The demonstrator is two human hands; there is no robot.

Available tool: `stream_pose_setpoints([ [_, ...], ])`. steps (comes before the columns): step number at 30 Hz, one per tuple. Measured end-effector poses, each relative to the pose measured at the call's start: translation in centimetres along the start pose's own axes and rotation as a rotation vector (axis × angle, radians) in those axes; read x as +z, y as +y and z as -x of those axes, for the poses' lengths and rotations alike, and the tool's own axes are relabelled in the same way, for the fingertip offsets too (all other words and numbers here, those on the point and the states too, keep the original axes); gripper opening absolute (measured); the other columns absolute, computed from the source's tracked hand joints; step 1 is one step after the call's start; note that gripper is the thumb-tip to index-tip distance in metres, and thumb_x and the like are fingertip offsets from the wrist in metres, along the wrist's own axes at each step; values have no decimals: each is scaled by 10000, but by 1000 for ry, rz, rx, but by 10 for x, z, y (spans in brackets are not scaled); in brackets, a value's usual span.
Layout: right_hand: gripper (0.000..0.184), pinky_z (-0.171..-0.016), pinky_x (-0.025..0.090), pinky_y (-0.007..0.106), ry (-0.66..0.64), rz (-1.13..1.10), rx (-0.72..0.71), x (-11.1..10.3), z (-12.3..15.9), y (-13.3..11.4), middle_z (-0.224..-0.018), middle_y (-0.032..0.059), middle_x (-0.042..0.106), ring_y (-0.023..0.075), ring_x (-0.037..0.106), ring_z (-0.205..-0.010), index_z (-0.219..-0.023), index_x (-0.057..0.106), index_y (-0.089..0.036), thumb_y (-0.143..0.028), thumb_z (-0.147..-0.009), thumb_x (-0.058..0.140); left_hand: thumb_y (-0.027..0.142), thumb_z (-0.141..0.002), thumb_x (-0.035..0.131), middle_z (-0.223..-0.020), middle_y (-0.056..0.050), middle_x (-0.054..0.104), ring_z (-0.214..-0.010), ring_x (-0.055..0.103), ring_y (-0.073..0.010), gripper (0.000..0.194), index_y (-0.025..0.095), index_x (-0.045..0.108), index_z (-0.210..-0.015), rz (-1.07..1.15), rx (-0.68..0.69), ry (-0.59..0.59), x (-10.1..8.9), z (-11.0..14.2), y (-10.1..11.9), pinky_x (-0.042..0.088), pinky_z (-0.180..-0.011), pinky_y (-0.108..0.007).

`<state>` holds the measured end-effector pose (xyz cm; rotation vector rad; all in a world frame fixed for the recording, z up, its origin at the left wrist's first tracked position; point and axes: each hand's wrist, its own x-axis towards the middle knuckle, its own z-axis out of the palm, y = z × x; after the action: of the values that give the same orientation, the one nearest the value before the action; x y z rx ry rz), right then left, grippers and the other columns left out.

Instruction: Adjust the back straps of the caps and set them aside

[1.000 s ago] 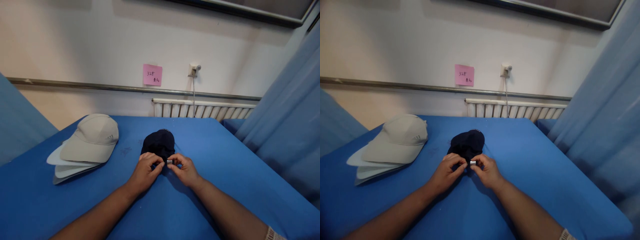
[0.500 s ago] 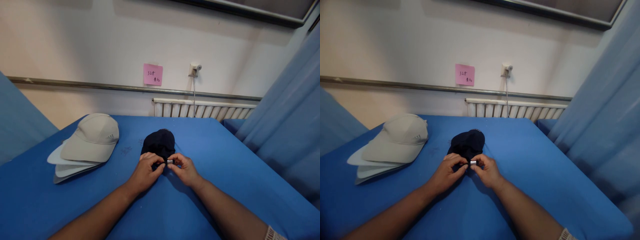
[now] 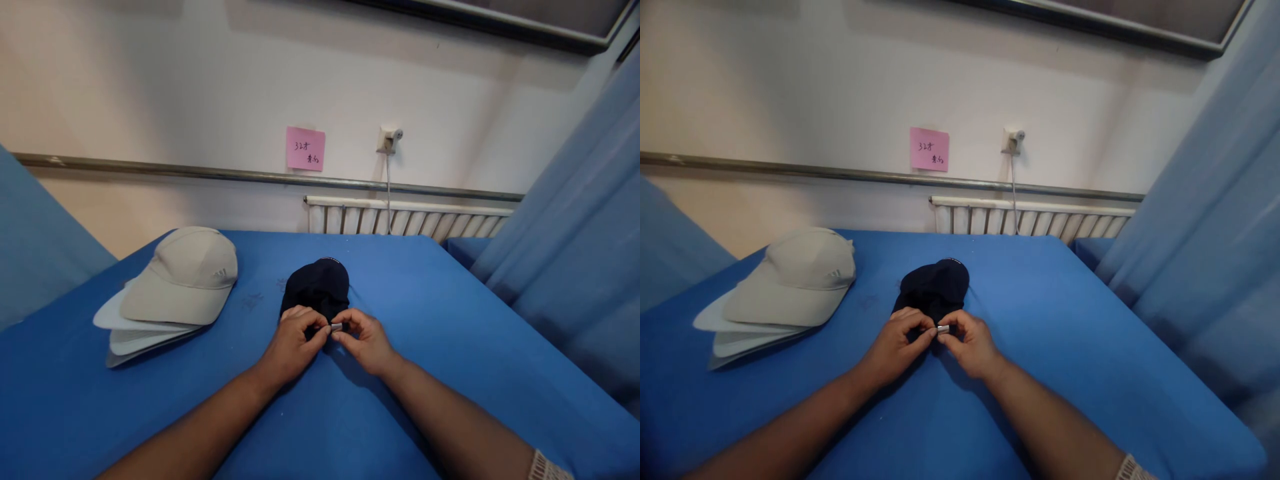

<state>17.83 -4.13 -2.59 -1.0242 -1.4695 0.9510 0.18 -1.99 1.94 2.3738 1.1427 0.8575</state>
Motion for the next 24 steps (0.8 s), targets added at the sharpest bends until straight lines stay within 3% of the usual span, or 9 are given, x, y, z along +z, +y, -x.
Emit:
stream_pose_setpoints([
  [6, 152, -678, 502, 277, 29, -58, 20, -2, -1, -3, -767, -12, 673, 141, 625, -699, -889, 640, -214, -262, -751, 681, 295, -869, 560, -872, -6, 664, -917, 574, -203, 145, 245, 678, -937, -49, 44, 17, -6, 3, -3, 379, -902, -394],
  [19, 136, -723, 500, 285, -7, -13, 13, 0, 1, 0, -835, -2, 672, 153, 630, -772, -891, 654, -217, -227, -757, 675, 294, -913, 502, -808, 9, 646, -849, 569, -181, 184, 212, 624, -801, 61, -31, -70, -3, 2, 1, 408, -854, -370],
  [24, 148, -655, 487, 262, 64, -75, 29, -2, -1, 1, -780, -12, 667, 133, 606, -687, -876, 656, -213, -251, -740, 697, 312, -891, 547, -950, -16, 674, -940, 581, -203, 171, 231, 651, -1000, 26, 7, -11, -7, 5, -1, 407, -895, -394],
])
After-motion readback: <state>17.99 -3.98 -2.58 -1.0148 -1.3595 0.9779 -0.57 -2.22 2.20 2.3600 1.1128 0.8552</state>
